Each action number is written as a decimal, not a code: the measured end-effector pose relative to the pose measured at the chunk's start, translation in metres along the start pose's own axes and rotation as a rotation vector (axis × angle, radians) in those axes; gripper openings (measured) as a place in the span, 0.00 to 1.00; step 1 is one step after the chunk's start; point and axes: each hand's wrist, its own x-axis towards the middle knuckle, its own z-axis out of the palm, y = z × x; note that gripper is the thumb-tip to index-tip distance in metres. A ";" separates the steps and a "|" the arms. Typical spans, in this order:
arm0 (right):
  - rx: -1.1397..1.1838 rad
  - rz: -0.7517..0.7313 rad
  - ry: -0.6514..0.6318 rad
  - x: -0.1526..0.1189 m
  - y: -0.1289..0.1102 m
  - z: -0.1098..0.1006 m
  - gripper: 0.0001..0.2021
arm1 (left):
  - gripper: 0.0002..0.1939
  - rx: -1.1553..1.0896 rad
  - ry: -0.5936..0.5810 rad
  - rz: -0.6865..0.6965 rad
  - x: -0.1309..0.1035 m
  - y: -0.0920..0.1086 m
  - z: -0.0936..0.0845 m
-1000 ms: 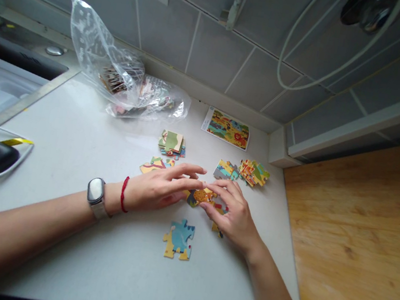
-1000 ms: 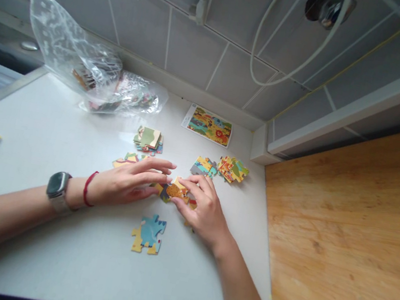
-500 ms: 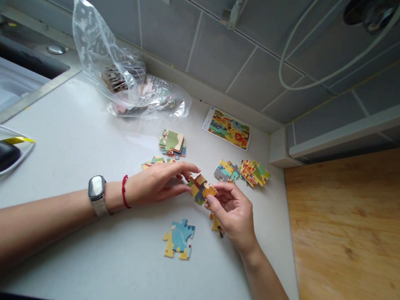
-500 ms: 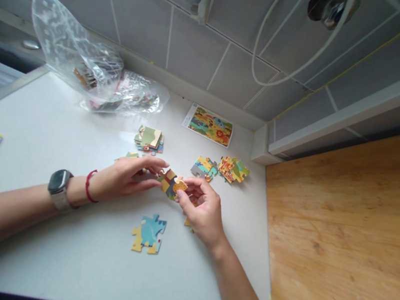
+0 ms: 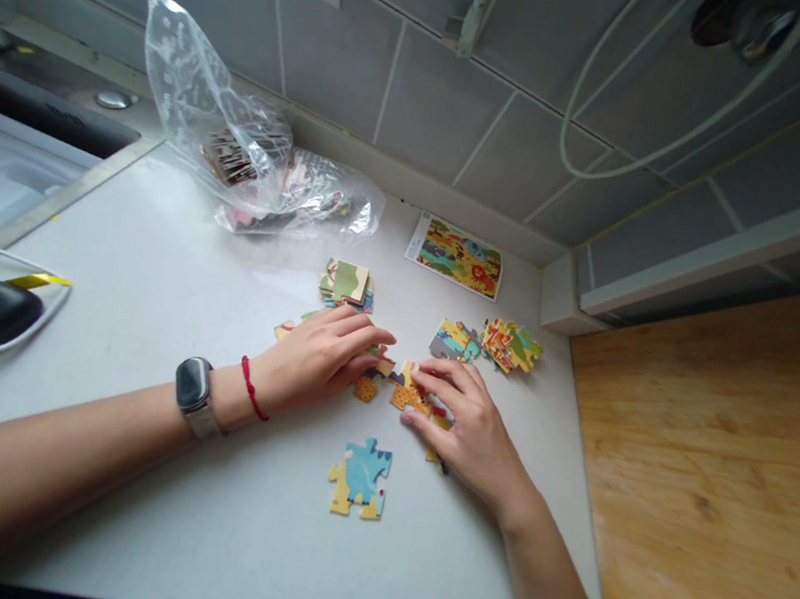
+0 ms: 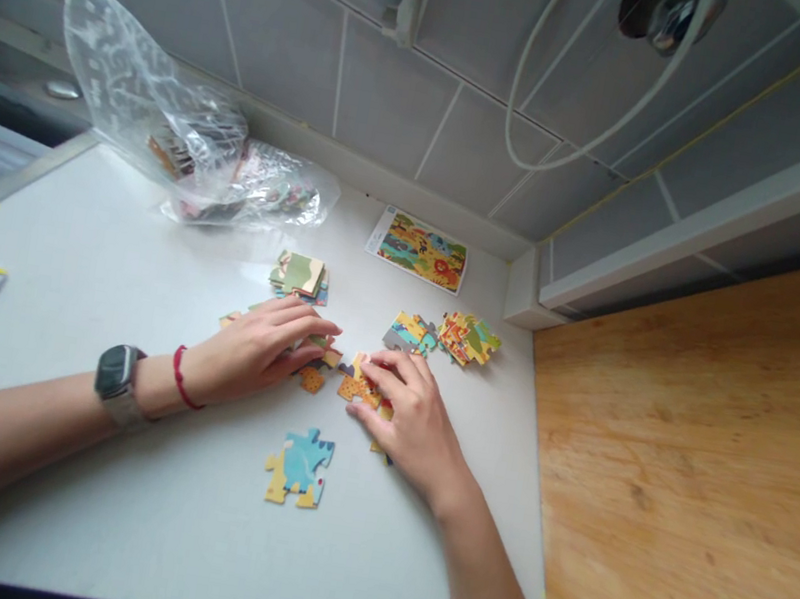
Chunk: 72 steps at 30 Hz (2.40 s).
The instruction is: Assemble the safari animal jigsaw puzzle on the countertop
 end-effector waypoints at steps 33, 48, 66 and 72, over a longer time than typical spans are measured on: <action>0.043 -0.128 0.116 0.003 -0.001 0.019 0.11 | 0.12 0.007 -0.125 0.118 -0.001 0.001 -0.004; 0.039 -0.120 0.110 0.002 0.000 0.021 0.11 | 0.13 0.007 -0.094 0.150 -0.001 -0.001 -0.001; 0.038 -0.108 0.101 0.003 -0.002 0.019 0.10 | 0.13 0.025 -0.089 0.147 -0.001 0.001 -0.001; 0.025 -0.112 0.101 0.003 -0.003 0.019 0.10 | 0.13 0.032 -0.118 0.128 -0.002 0.001 -0.001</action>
